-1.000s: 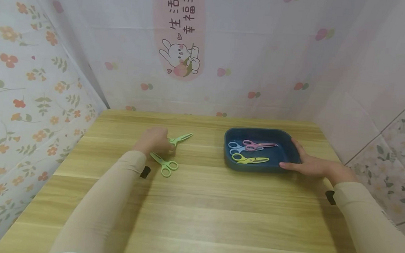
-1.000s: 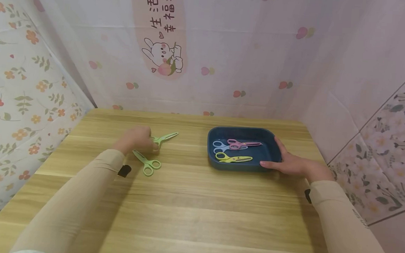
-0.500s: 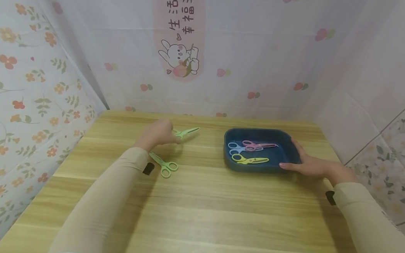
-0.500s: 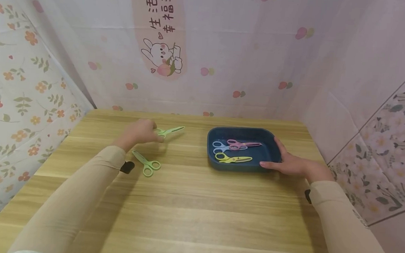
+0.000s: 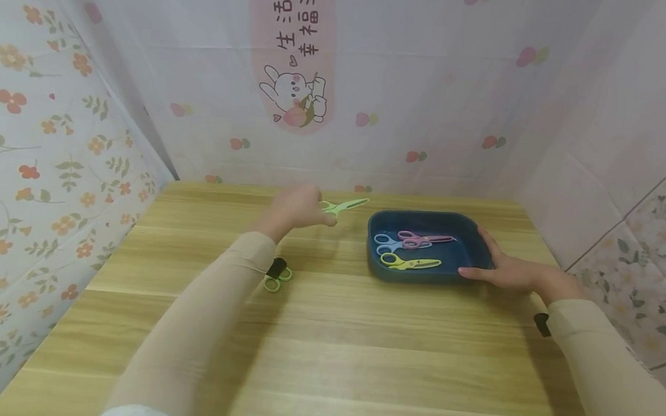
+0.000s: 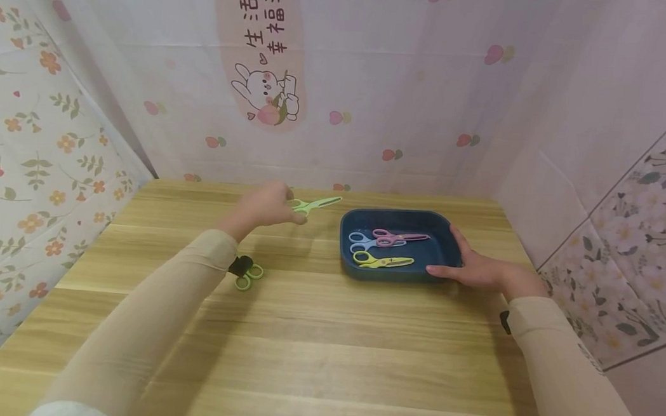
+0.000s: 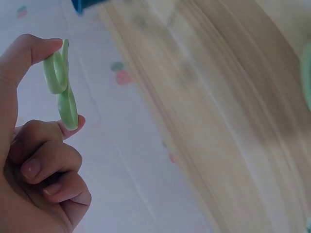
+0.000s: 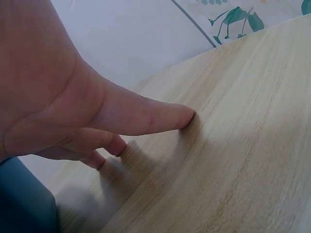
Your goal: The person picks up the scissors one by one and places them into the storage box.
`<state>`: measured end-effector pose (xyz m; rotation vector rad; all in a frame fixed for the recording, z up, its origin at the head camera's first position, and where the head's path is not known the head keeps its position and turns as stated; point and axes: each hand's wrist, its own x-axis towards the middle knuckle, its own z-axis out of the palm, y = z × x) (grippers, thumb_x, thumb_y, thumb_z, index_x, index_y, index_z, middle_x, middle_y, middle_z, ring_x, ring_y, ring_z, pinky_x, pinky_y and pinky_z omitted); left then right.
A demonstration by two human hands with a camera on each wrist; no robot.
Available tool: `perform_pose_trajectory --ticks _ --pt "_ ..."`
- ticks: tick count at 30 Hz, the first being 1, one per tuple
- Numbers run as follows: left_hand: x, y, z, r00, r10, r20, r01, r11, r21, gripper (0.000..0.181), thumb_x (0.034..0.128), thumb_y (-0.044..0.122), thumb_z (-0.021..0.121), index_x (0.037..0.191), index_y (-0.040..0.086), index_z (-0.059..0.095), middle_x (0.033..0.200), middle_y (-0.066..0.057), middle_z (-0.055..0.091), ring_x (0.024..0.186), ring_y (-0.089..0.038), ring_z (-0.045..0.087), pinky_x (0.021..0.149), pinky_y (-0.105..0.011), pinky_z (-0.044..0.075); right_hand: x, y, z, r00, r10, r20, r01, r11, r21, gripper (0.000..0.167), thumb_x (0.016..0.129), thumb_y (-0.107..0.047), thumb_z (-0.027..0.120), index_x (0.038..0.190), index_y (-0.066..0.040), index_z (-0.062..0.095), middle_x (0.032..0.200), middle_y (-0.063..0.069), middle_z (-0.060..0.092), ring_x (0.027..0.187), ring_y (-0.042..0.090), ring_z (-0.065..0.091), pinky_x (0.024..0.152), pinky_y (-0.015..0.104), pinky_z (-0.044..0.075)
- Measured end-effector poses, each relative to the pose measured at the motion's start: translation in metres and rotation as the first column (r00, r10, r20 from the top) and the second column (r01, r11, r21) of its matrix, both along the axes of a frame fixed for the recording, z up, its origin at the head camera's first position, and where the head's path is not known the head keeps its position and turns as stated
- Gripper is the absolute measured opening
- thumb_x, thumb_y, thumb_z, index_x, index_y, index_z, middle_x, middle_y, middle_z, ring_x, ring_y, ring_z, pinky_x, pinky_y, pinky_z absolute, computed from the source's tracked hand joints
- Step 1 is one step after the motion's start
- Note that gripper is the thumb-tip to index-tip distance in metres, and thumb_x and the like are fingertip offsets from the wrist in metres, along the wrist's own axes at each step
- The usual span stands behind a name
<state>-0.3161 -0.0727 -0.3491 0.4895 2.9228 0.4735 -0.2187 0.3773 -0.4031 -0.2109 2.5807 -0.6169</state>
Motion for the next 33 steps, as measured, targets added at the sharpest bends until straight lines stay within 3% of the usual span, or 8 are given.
perform_pose_trajectory --ticks 5,7,10,13,16,21,28,33 --pt "0.002 0.029 0.011 0.998 -0.051 -0.022 0.052 0.998 0.027 0.051 0.0805 0.050 0.082 0.067 0.019 0.044 0.066 0.006 0.037 0.058 -0.012 0.032 0.052 -0.029 0.026 -0.001 0.000 -0.001 1.000 -0.004 -0.008 0.004 1.000 -0.011 0.124 0.100 -0.064 0.060 0.162 -0.012 -0.034 0.167 0.047 -0.006 0.148 0.073 0.016 0.116 0.083 0.023" --pt "0.003 0.041 0.014 0.997 -0.075 -0.037 0.076 0.997 0.022 0.049 0.0807 0.050 0.081 0.067 0.017 0.048 0.070 0.004 0.049 0.059 -0.013 0.032 0.053 -0.029 0.026 -0.002 0.000 -0.001 1.000 -0.006 -0.005 0.006 1.000 -0.016 0.125 0.100 -0.064 0.061 0.162 -0.012 -0.034 0.167 0.046 -0.007 0.149 0.073 0.014 0.117 0.083 0.022" --pt "0.004 0.057 0.018 0.993 -0.102 -0.052 0.102 0.995 0.000 0.041 0.0814 0.051 0.081 0.081 0.014 0.065 0.092 0.000 0.069 0.066 -0.013 0.044 0.058 -0.029 0.033 -0.002 0.000 -0.002 1.000 -0.006 0.000 0.006 1.000 -0.015 0.125 0.100 -0.065 0.061 0.162 -0.013 -0.034 0.168 0.046 -0.007 0.149 0.073 0.015 0.116 0.083 0.022" --pt "0.006 0.073 0.021 0.993 -0.106 -0.053 0.106 0.994 0.002 0.041 0.0820 0.052 0.083 0.096 0.015 0.071 0.108 0.003 0.073 0.075 -0.013 0.053 0.062 -0.029 0.041 -0.002 0.000 -0.002 1.000 -0.006 0.001 0.006 1.000 -0.007 0.125 0.100 -0.065 0.061 0.162 -0.013 -0.034 0.167 0.046 -0.006 0.148 0.073 0.016 0.116 0.084 0.023" --pt "0.007 0.088 0.021 0.993 -0.115 -0.034 0.115 0.993 -0.014 0.045 0.0826 0.054 0.085 0.085 0.017 0.060 0.083 0.004 0.056 0.069 -0.014 0.047 0.058 -0.029 0.036 -0.002 0.001 -0.002 1.000 -0.008 -0.005 0.008 1.000 0.008 0.125 0.099 -0.066 0.061 0.162 -0.012 -0.034 0.167 0.047 -0.005 0.148 0.073 0.017 0.116 0.083 0.024" --pt "0.010 0.109 0.014 0.986 -0.167 -0.017 0.165 0.983 -0.079 0.056 0.0827 0.061 0.084 0.071 0.020 0.048 0.066 0.008 0.039 0.063 -0.011 0.039 0.057 -0.028 0.033 -0.002 0.002 -0.003 1.000 -0.014 -0.018 0.014 1.000 0.019 0.126 0.098 -0.067 0.061 0.162 -0.011 -0.032 0.167 0.048 -0.003 0.147 0.074 0.020 0.116 0.082 0.025" --pt "0.015 0.134 -0.005 0.977 -0.214 -0.021 0.210 0.971 -0.118 0.056 0.0823 0.066 0.082 0.067 0.023 0.049 0.064 0.010 0.041 0.061 -0.009 0.043 0.056 -0.029 0.038 -0.003 0.003 -0.006 0.999 -0.019 -0.026 0.020 0.999 0.030 0.126 0.098 -0.068 0.060 0.162 -0.012 -0.032 0.167 0.047 -0.003 0.147 0.073 0.022 0.117 0.082 0.026" --pt "0.021 0.150 -0.018 0.967 -0.255 -0.004 0.252 0.958 -0.140 0.046 0.0860 0.061 0.081 0.076 0.024 0.057 0.077 0.009 0.054 0.070 -0.011 0.052 0.060 -0.032 0.044 -0.005 0.003 -0.005 1.000 -0.017 -0.020 0.017 1.000 -0.001 0.126 0.099 -0.065 0.062 0.163 -0.012 -0.032 0.168 0.045 -0.007 0.149 0.073 0.017 0.117 0.082 0.023"
